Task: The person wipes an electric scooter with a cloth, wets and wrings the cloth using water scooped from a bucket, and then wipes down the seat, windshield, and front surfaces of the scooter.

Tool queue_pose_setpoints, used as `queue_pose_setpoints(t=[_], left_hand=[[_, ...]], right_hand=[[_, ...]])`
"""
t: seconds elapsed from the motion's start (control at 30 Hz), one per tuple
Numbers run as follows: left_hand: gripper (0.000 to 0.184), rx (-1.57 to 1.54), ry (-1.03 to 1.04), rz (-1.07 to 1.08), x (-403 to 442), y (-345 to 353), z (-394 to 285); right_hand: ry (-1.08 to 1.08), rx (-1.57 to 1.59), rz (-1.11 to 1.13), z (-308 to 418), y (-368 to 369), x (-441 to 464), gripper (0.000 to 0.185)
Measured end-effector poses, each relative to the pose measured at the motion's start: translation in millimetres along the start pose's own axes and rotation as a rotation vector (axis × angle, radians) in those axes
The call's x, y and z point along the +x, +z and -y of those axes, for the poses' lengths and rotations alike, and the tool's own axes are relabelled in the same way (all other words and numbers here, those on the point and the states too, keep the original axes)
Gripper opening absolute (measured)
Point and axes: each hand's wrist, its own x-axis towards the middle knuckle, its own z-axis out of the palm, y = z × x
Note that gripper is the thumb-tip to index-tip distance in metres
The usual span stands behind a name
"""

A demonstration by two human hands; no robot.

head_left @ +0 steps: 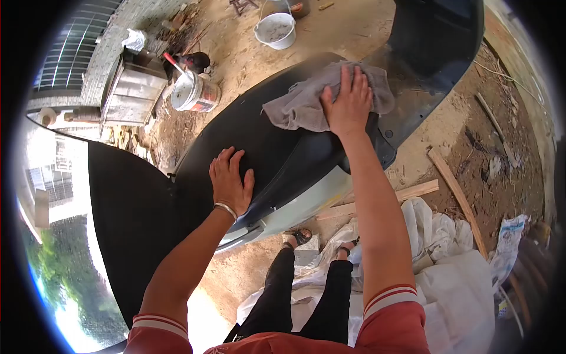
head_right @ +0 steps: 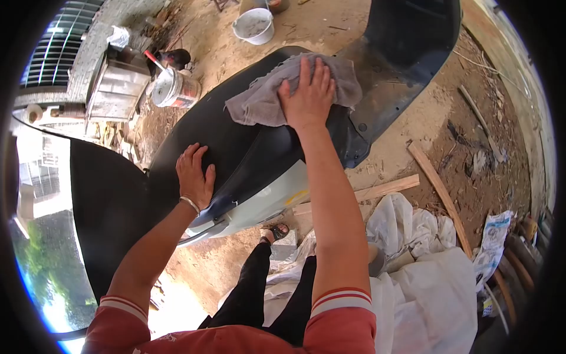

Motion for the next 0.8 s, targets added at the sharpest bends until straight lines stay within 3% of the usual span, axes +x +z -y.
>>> queue_pose_setpoints(t=[0.1,0.13,0.2,0.23,0.3,0.33,0.37,0.43,0.47,0.5,0.57,0.6,0.63,0.7,0.77,0.8], left_hand=[[0.043,-0.034,-0.01,-0.021,-1,0,1],[0.043,-0.172,-0.022,-0.059,-1,2,6],[0.042,-0.484,-0.105,-0.152,-5,0,14],[0.042,-0.487,-0.125,-0.157,-15,-1,17],[0.039,-0.73,-0.254,-0.398,-28,-3,25],[0.036,-0.61,-0.288,-0.352,-47,-17,19],[0.035,-0.599,-0.345,-0.349,-71,-34,10],[0.034,-0.526,-0.412,-0.329,-120,-53,1],[0.035,-0.502,-0.404,-0.323,-143,-60,-2],[0.036,-0.539,-0.404,-0.256,-171,-57,-1],[0.037,-0.659,-0.447,-0.107,-223,-45,-8],[0.036,-0.551,-0.367,-0.026,-236,-52,-12],[0.036,-0.613,-0.413,0.062,-257,-50,-14],[0.033,-0.722,-0.52,0.055,-284,-51,-23],[0.029,-0.903,-0.654,0.059,-299,-53,-28],[0.029,-0.911,-0.664,0.056,-309,-49,-27]], right_hand=[[0.008,-0.03,-0.029,7,8,-5,0.07],[-0.005,-0.027,-0.011,28,-2,-17,0.067],[-0.273,-0.09,0.179,77,-25,-59,0.064],[-0.391,-0.005,0.321,104,-32,-87,0.062],[-0.577,0.275,0.571,159,-34,-148,0.064],[-0.733,0.262,0.443,175,-40,-166,0.06],[-0.745,0.278,0.452,176,-39,-167,0.06],[-0.651,0.271,0.803,163,-43,-126,0.057],[-0.614,0.11,0.67,141,-21,-106,0.057],[-0.441,-0.035,0.767,130,-25,-61,0.057],[-0.368,-0.249,0.502,91,-1,3,0.064],[-0.442,-0.252,0.303,71,25,20,0.066],[-0.445,-0.254,0.303,81,42,26,0.066],[-0.413,-0.546,0.243,94,64,30,0.076],[-0.57,-0.582,0.626,161,76,-2,0.087],[-0.692,-0.398,0.632,202,92,-39,0.088]])
